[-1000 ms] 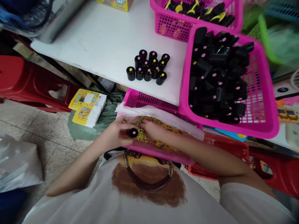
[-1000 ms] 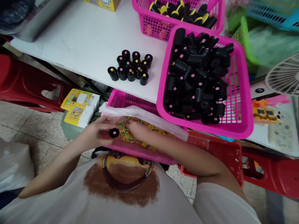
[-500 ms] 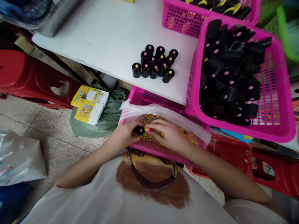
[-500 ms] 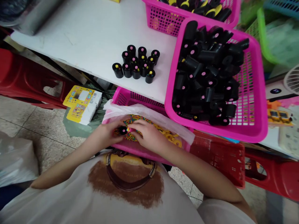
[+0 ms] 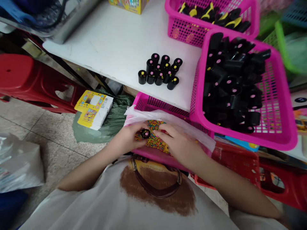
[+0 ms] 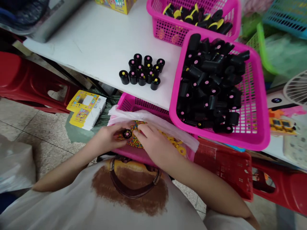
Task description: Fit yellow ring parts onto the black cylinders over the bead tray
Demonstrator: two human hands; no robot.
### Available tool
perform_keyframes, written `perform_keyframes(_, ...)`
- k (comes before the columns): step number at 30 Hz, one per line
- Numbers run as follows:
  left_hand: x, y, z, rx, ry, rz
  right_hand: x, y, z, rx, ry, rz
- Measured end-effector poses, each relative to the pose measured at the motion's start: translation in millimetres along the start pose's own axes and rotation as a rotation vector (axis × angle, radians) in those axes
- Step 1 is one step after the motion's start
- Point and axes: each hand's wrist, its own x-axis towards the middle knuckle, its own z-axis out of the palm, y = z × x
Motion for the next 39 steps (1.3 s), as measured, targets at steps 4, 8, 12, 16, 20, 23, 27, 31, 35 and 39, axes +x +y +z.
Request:
perform_keyframes(4,19.0,12.7,-41.9,-0.004,0.231,-0.027,2.4,7.0,9.1,-0.099,-0.287,0.179)
perform_keyframes(8,73.1,-0.6,-75.6,0.127,0.498,-0.082,17.9,8.2,36.0,-0.139,-0.517,0.242)
perform_keyframes(12,120.9,-26.5,-86.0,0.221,0.540,-0.141,27.2,8.3,58.6,-0.148,-0.496,0.235)
perform_keyframes(16,135.3,-45.4,-88.5,0.294,0.514,-0.092,22.9,6.1,55.3,-0.139,-0.424,0.218)
perform_keyframes(20,143.5,-67.1,-91.3,0.258,0.399,0.051,30.3,-3.4,36.1,0.019,0.148,0.112)
perform_keyframes(23,156.7,-82.5,-91.4,0.144,0.323,0.177,64.1,0.1,28.5,0.121,0.715,0.181)
perform_keyframes(27,174.3,-90.9,-92.5,0.050,0.247,0.272,123.2,37.2,28.5,0.114,0.925,0.540)
perform_keyframes(31,187.0,-88.7,-97.6,0.027,0.122,0.325,154.0,81.8,27.8,0.154,0.910,0.589)
perform_keyframes(35,198.8,-84.7,-104.7,0.010,0.027,0.332,163.3,104.6,23.5,0.290,0.848,0.449)
perform_keyframes(39,210.4,-81.1,-113.8,-0.027,-0.039,0.334,171.4,113.4,16.6,0.392,0.776,0.415)
